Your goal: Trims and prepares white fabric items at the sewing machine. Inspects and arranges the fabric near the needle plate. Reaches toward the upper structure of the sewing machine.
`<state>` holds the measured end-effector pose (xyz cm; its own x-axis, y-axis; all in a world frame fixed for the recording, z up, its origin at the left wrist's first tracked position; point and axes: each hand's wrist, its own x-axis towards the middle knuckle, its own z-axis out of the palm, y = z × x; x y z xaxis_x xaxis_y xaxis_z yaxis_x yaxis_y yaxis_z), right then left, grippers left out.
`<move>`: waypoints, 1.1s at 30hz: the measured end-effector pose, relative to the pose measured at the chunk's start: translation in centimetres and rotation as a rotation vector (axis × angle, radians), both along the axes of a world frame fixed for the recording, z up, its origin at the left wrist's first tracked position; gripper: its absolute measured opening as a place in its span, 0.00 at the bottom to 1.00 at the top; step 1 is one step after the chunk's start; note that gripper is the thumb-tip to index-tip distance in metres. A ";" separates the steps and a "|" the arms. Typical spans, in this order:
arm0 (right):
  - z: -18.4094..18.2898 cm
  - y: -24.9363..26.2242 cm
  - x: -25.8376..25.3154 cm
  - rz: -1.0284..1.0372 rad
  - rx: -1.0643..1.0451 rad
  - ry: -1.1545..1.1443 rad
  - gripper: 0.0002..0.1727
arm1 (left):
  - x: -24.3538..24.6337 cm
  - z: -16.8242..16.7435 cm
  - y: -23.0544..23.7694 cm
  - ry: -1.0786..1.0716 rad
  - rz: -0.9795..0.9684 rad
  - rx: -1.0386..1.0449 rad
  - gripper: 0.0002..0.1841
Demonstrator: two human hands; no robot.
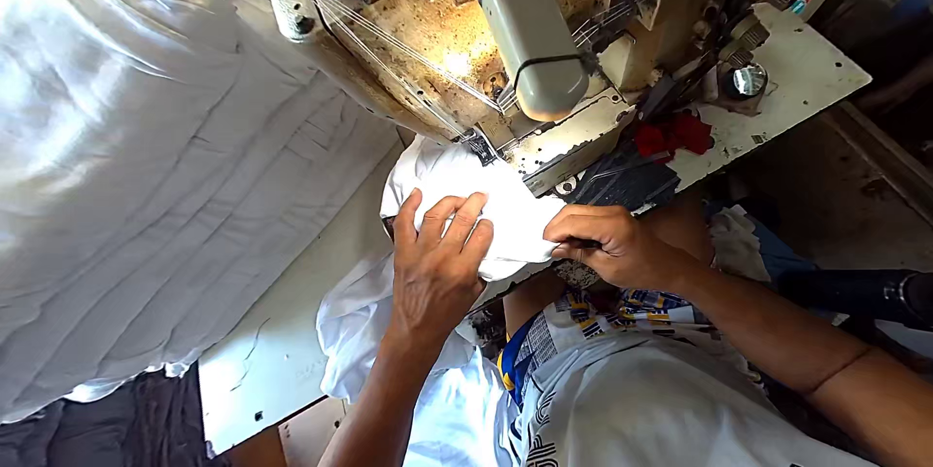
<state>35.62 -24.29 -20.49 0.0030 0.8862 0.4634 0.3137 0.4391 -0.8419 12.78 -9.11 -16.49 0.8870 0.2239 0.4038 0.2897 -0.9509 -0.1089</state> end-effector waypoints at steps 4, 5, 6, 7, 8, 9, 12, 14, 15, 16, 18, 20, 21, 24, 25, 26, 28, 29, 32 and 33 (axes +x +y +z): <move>-0.2 -0.2 0.1 0.002 -0.004 0.069 0.05 | 0.1 1.0 -0.2 0.039 -0.021 0.002 0.07; -0.2 -0.2 0.2 0.002 -0.009 0.077 0.05 | 0.2 1.2 -0.1 0.041 -0.027 0.001 0.07; -0.2 -0.2 0.2 -0.001 -0.014 0.085 0.05 | 0.2 1.3 0.0 0.044 -0.032 0.000 0.07; -0.1 -0.2 0.2 -0.008 -0.015 0.090 0.05 | 0.3 1.4 0.1 0.047 -0.035 0.000 0.08; -0.1 -0.1 0.2 -0.014 -0.013 0.097 0.04 | 0.4 1.5 0.3 0.049 -0.041 0.000 0.08; -0.1 0.1 0.2 -0.021 -0.011 0.101 0.04 | 0.4 1.6 0.6 0.051 -0.048 -0.002 0.08; 0.0 0.9 0.1 -0.042 -0.011 0.103 0.04 | 0.5 2.0 1.7 0.060 -0.070 -0.004 0.09; 0.0 1.7 0.1 -0.059 -0.004 0.102 0.03 | 0.5 2.4 2.6 0.072 -0.082 -0.002 0.09; 0.0 2.2 0.0 -0.069 0.002 0.101 0.03 | 0.6 2.6 3.1 0.080 -0.091 -0.004 0.10; 0.0 2.6 0.0 -0.079 0.002 0.101 0.03 | 0.7 2.9 3.5 0.087 -0.100 -0.004 0.10; 0.1 3.5 -0.1 -0.100 0.005 0.110 0.03 | 0.8 3.3 4.4 0.099 -0.117 -0.007 0.10; 0.2 4.3 -0.2 -0.113 0.009 0.128 0.03 | 0.9 3.6 5.2 0.110 -0.131 -0.015 0.11; 0.2 4.7 -0.3 -0.115 0.017 0.140 0.03 | 0.9 3.6 5.6 0.108 -0.133 -0.017 0.12; 0.6 5.5 -0.5 -0.115 0.024 0.168 0.03 | 0.7 3.9 6.0 0.093 -0.118 -0.037 0.15; 0.7 5.7 -0.5 -0.114 0.024 0.174 0.03 | 0.5 4.1 5.9 0.095 -0.106 -0.056 0.16; 0.6 5.9 -0.6 -0.113 0.025 0.179 0.03 | 0.2 4.5 5.9 0.104 -0.092 -0.082 0.18; 0.4 6.2 -0.4 -0.098 0.045 0.182 0.03 | -0.4 5.6 5.4 0.143 -0.031 -0.127 0.29; 0.2 6.2 -0.3 -0.088 0.057 0.174 0.03 | -0.7 6.3 4.9 0.152 -0.005 -0.143 0.34; 0.5 6.1 0.1 -0.039 0.075 0.069 0.05 | -1.3 8.1 2.7 0.118 -0.029 -0.144 0.21; 0.8 5.9 0.2 -0.016 0.070 0.010 0.05 | -1.3 8.3 1.9 0.100 -0.057 -0.147 0.16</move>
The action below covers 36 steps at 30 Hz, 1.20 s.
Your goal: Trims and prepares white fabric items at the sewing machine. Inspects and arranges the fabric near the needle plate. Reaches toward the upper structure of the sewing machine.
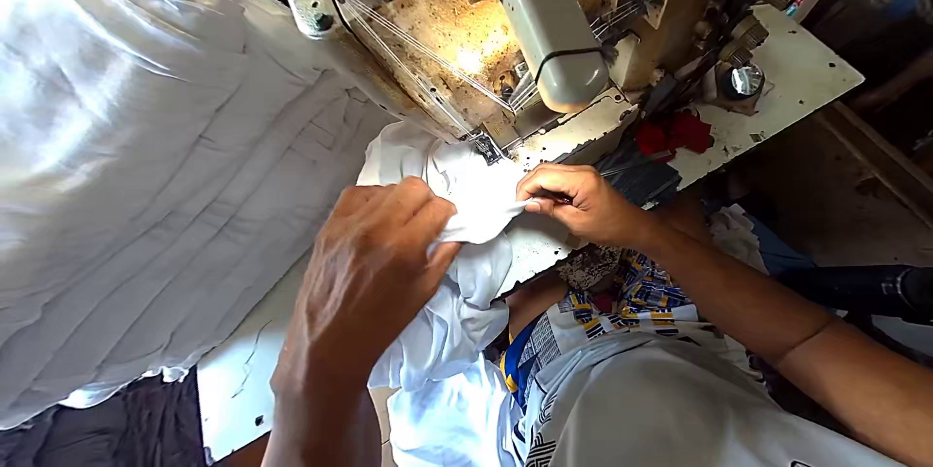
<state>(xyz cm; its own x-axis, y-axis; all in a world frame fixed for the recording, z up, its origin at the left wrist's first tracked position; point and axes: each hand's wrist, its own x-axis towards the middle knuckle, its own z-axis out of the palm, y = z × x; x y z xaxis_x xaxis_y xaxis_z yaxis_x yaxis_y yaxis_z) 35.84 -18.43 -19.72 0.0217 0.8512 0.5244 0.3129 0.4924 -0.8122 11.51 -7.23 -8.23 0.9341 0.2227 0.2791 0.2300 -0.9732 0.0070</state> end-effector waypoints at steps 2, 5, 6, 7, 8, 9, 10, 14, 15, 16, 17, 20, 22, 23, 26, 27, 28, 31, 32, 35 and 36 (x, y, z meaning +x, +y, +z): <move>0.7 -0.8 0.0 0.053 -0.004 -0.116 0.07 | 0.2 -0.3 -1.5 -0.027 -0.044 -0.048 0.12; 1.1 -2.1 -0.4 0.109 0.023 -0.165 0.08 | 1.0 -2.6 -3.1 -0.138 -0.048 -0.125 0.08; 1.0 -2.6 -0.5 0.105 0.029 -0.161 0.07 | 1.4 -4.0 -3.5 -0.195 -0.035 -0.126 0.08; 1.0 -3.0 -0.5 0.087 0.031 -0.151 0.06 | 1.7 -5.6 -3.7 -0.230 -0.015 -0.103 0.10; 0.8 -3.4 -0.5 0.063 0.029 -0.139 0.06 | 2.0 -7.2 -3.6 -0.242 0.007 -0.062 0.16; 0.7 -3.8 -0.5 0.037 0.022 -0.132 0.05 | 2.1 -8.7 -3.3 -0.234 0.038 -0.008 0.22; 0.4 -4.2 -0.4 0.018 0.008 -0.126 0.05 | 2.1 -10.1 -3.0 -0.222 0.090 0.051 0.26; -0.3 -4.8 0.1 -0.009 -0.047 -0.057 0.04 | 0.2 -13.0 -3.6 -0.394 0.355 0.110 0.35; -0.4 -4.8 0.2 -0.013 -0.054 -0.026 0.04 | -0.5 -13.5 -4.2 -0.433 0.427 0.090 0.41; -0.6 -4.8 0.1 -0.016 -0.055 0.003 0.05 | -1.1 -14.1 -4.8 -0.456 0.491 0.044 0.48; -0.7 -4.8 0.1 -0.021 -0.055 0.029 0.05 | -1.6 -14.9 -5.5 -0.481 0.538 -0.041 0.53; -1.1 -4.5 0.0 -0.028 -0.054 0.079 0.04 | -2.7 -16.2 -6.6 -0.526 0.618 -0.358 0.58; -1.2 -4.4 0.1 -0.034 -0.050 0.097 0.04 | -3.7 -14.7 -5.8 -0.488 0.596 -0.399 0.51; -1.2 -4.3 0.1 -0.033 -0.052 0.110 0.04 | -4.3 -13.2 -5.2 -0.438 0.598 -0.352 0.46; -0.7 -4.2 -0.1 -0.024 -0.050 0.171 0.04 | -6.0 -7.7 -2.9 -0.349 0.611 -0.077 0.28; -0.5 -4.1 -0.2 -0.025 -0.038 0.190 0.04 | -6.5 -6.2 -2.0 -0.366 0.601 0.042 0.22; -0.3 -4.1 -0.4 -0.028 -0.024 0.204 0.04 | -6.9 -5.3 -1.1 -0.407 0.581 0.165 0.18; -0.2 -4.2 -0.8 -0.036 0.002 0.218 0.03 | -8.3 -5.3 3.4 -0.482 0.451 0.452 0.10; -0.4 -4.2 -0.9 -0.037 0.000 0.219 0.03 | -8.5 -5.8 4.7 -0.458 0.404 0.481 0.09; -1.7 -4.3 -0.9 -0.031 -0.062 0.208 0.04 | -8.3 -7.6 7.0 -0.204 0.340 0.230 0.10; -2.2 -4.3 -0.9 -0.032 -0.078 0.197 0.04 | -8.2 -8.1 7.5 -0.059 0.338 0.024 0.16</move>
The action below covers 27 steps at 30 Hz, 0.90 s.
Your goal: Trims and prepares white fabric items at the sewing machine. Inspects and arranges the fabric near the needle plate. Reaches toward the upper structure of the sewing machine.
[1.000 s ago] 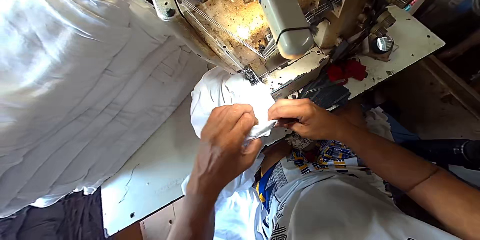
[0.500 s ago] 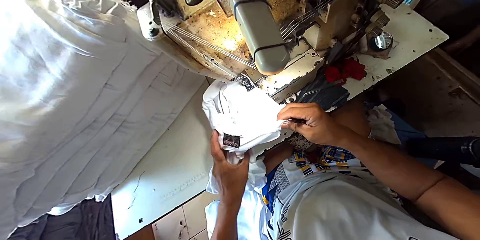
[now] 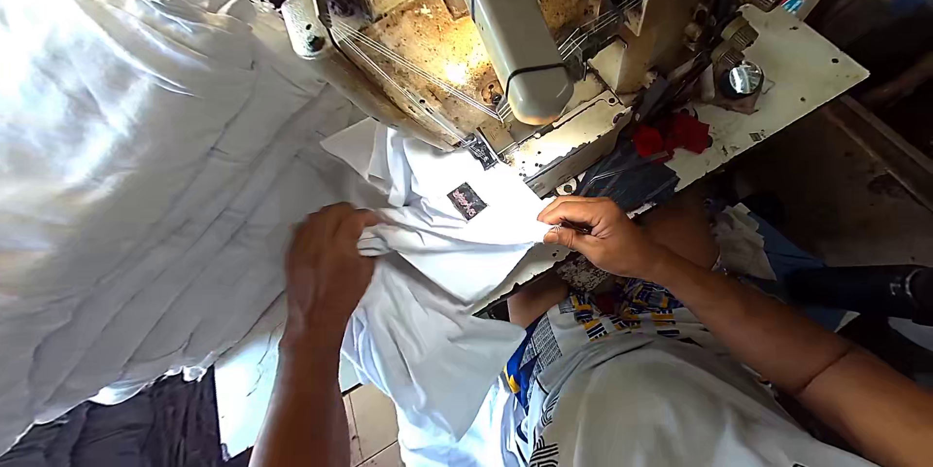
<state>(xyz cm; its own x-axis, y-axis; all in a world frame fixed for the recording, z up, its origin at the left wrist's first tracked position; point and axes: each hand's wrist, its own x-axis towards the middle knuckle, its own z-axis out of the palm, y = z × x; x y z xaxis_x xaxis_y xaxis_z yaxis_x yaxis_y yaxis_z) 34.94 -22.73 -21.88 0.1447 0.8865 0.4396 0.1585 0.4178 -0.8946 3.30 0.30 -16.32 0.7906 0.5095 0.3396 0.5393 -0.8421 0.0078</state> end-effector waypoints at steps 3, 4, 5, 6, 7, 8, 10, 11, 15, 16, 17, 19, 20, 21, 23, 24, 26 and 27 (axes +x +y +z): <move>-0.3 0.0 0.2 0.007 -0.014 -0.034 0.04 | -0.6 -0.4 0.4 0.220 0.101 -0.492 0.32; -0.3 -0.1 0.3 0.014 -0.020 -0.047 0.05 | -0.5 0.6 -1.0 0.182 0.176 -0.490 0.26; -0.2 -0.1 0.4 0.020 -0.022 -0.062 0.05 | -0.1 1.7 -2.8 0.089 0.221 -0.406 0.18; -0.1 -0.1 0.4 0.026 -0.027 -0.078 0.05 | 0.8 2.3 -4.9 -0.058 0.210 -0.287 0.15; 0.0 -0.2 0.4 0.029 -0.033 -0.095 0.05 | 2.1 2.1 -6.8 -0.261 0.116 -0.198 0.15; 0.2 -0.3 0.3 0.031 -0.035 -0.107 0.06 | 3.7 1.3 -8.5 -0.445 -0.034 -0.178 0.16; 0.7 -0.5 0.1 0.040 -0.013 -0.100 0.06 | 7.6 -1.0 -11.6 -0.523 -0.261 -0.187 0.26; 1.0 -0.6 0.0 0.047 0.005 -0.087 0.06 | 9.6 -2.2 -12.7 -0.484 -0.326 -0.145 0.29; 1.9 -0.9 0.3 0.041 0.046 -0.069 0.04 | 12.8 -5.8 -11.5 -0.372 -0.312 0.126 0.25; 1.8 -0.8 0.5 0.036 0.044 -0.070 0.04 | 12.5 -5.4 -10.5 -0.370 -0.272 0.152 0.24; 1.7 -0.8 0.8 0.032 0.038 -0.064 0.04 | 12.0 -4.5 -9.8 -0.351 -0.239 0.170 0.23; 1.2 -0.9 1.0 0.032 0.021 -0.037 0.04 | 11.0 -2.6 -8.9 -0.270 -0.239 0.191 0.19; 1.1 -1.0 1.1 0.035 0.009 -0.022 0.04 | 10.5 -1.9 -8.8 -0.238 -0.247 0.192 0.17; 1.0 -1.1 1.1 0.039 0.000 -0.007 0.04 | 10.2 -1.3 -8.8 -0.221 -0.253 0.192 0.15; 0.9 -1.1 1.0 0.044 -0.008 0.021 0.04 | 9.9 -0.5 -8.7 -0.195 -0.259 0.183 0.12; 0.8 -1.1 1.0 0.044 -0.009 0.033 0.04 | 9.8 -0.3 -8.6 -0.183 -0.261 0.171 0.11; 0.7 -1.2 1.0 0.045 -0.012 0.044 0.04 | 9.7 -0.2 -8.5 -0.174 -0.262 0.163 0.10; 0.7 -1.2 1.0 0.046 -0.014 0.047 0.04 | 9.7 -0.3 -8.4 -0.176 -0.263 0.162 0.10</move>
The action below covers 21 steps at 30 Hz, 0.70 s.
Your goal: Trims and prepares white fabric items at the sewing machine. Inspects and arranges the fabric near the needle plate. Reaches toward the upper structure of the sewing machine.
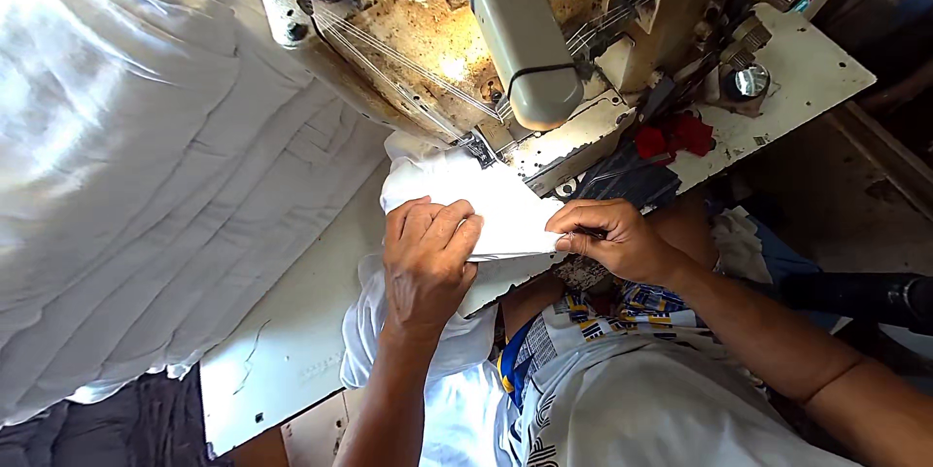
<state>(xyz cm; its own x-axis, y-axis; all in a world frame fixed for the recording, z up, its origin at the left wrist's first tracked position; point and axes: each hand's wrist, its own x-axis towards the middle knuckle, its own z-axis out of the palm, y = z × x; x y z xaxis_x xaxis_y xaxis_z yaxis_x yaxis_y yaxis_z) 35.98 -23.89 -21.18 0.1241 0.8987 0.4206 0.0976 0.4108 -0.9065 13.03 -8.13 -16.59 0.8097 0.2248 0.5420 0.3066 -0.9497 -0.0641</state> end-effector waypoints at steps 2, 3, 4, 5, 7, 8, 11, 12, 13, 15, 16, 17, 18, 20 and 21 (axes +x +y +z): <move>0.0 0.0 0.0 0.000 -0.008 0.010 0.04 | 0.0 0.0 0.1 -0.001 -0.007 -0.007 0.10; 0.1 0.0 -0.1 -0.001 -0.016 0.014 0.04 | 0.0 0.0 0.2 -0.001 -0.009 -0.011 0.10; 0.1 0.0 -0.1 -0.004 -0.021 0.015 0.04 | 0.0 0.1 0.3 0.001 -0.009 -0.014 0.10; 0.1 0.1 -0.1 -0.005 -0.023 0.015 0.04 | 0.0 0.1 0.5 0.002 -0.009 -0.014 0.10; 0.2 0.5 -0.1 -0.006 -0.021 0.012 0.04 | 0.0 0.2 1.1 -0.001 -0.019 -0.009 0.11; 0.2 0.8 -0.1 -0.008 -0.021 0.007 0.04 | 0.0 0.2 1.5 0.000 -0.023 -0.009 0.11; 0.2 2.1 -0.1 -0.026 -0.016 0.000 0.04 | 0.1 0.4 2.9 0.003 -0.038 -0.024 0.12; 0.2 2.6 -0.2 -0.033 -0.015 0.009 0.04 | 0.1 0.6 3.5 0.005 -0.043 -0.029 0.12; 0.2 3.1 -0.2 -0.034 -0.010 0.019 0.03 | 0.1 0.7 4.1 0.008 -0.047 -0.032 0.13; 0.3 4.0 -0.3 -0.029 0.010 0.045 0.03 | 0.2 1.0 5.0 0.025 -0.048 -0.039 0.14; 0.4 4.5 -0.4 -0.028 0.019 0.057 0.03 | 0.1 1.3 5.4 0.046 -0.051 -0.053 0.14; 0.5 4.8 -0.4 -0.029 0.024 0.068 0.04 | 0.0 1.8 5.7 0.081 -0.055 -0.078 0.14; 0.6 5.1 -0.4 -0.025 0.026 0.076 0.04 | -0.3 2.4 6.0 0.137 -0.056 -0.123 0.15; 0.7 5.5 -0.2 0.007 0.035 0.084 0.04 | -1.1 4.2 6.2 0.279 -0.029 -0.251 0.18; 0.8 5.6 -0.1 0.031 0.044 0.081 0.04 | -1.6 5.1 6.1 0.332 -0.010 -0.297 0.22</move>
